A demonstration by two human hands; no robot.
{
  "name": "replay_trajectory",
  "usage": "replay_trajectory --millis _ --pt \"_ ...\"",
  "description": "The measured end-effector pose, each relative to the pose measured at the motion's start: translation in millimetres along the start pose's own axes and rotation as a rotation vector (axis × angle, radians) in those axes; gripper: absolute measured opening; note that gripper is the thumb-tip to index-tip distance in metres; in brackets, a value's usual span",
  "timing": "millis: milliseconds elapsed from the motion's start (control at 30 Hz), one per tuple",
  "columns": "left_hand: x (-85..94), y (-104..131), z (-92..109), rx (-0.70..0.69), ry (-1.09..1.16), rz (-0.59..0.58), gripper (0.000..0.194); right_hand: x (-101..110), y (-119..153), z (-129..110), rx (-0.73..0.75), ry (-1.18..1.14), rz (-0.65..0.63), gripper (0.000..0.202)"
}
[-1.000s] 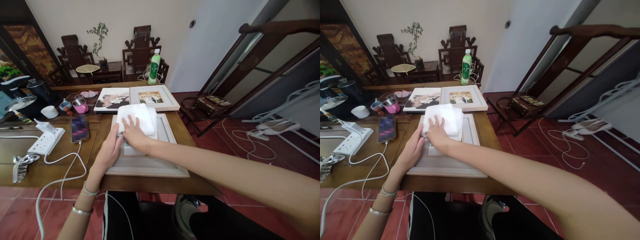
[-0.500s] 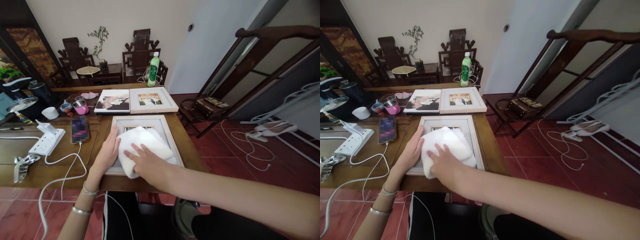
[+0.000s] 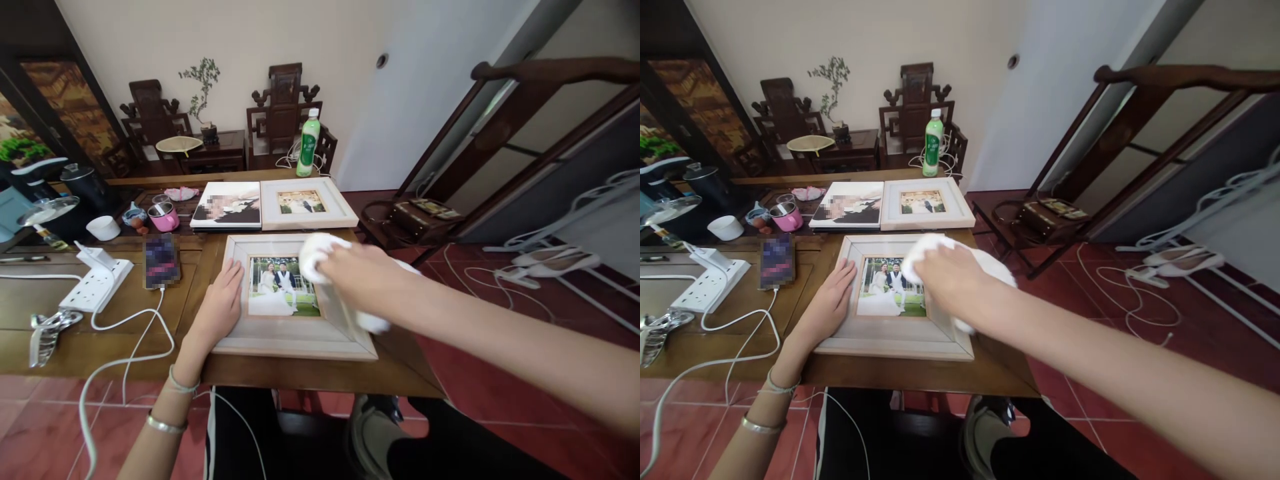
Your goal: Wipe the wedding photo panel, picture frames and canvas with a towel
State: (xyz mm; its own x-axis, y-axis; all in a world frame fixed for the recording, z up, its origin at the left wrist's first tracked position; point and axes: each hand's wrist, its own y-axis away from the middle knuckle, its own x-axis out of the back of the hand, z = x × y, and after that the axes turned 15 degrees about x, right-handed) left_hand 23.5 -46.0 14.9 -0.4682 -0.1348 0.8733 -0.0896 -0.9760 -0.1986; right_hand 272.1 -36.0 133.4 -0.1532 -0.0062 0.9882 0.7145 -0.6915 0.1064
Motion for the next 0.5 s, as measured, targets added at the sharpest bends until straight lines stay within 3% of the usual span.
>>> replay_trajectory --millis 133,267,400,500 --pt "-2.6 -1.1 -4.0 -0.016 0.075 0.03 0.047 -6.2 -64.4 9.7 0.208 0.127 0.182 0.035" --pt "-1.8 -3.3 -7.7 -0.062 0.122 0.043 0.047 -23.5 -111.5 -5.6 0.478 0.1 0.223 0.031" --pt "-1.6 -4.4 -10.7 -0.08 0.137 0.034 0.053 -35.1 -115.9 -11.8 0.468 0.054 0.189 0.033" --pt "-4.3 -3.7 -13.9 -0.074 0.142 0.031 0.054 -34.5 -102.1 1.3 0.398 0.035 0.102 0.029"
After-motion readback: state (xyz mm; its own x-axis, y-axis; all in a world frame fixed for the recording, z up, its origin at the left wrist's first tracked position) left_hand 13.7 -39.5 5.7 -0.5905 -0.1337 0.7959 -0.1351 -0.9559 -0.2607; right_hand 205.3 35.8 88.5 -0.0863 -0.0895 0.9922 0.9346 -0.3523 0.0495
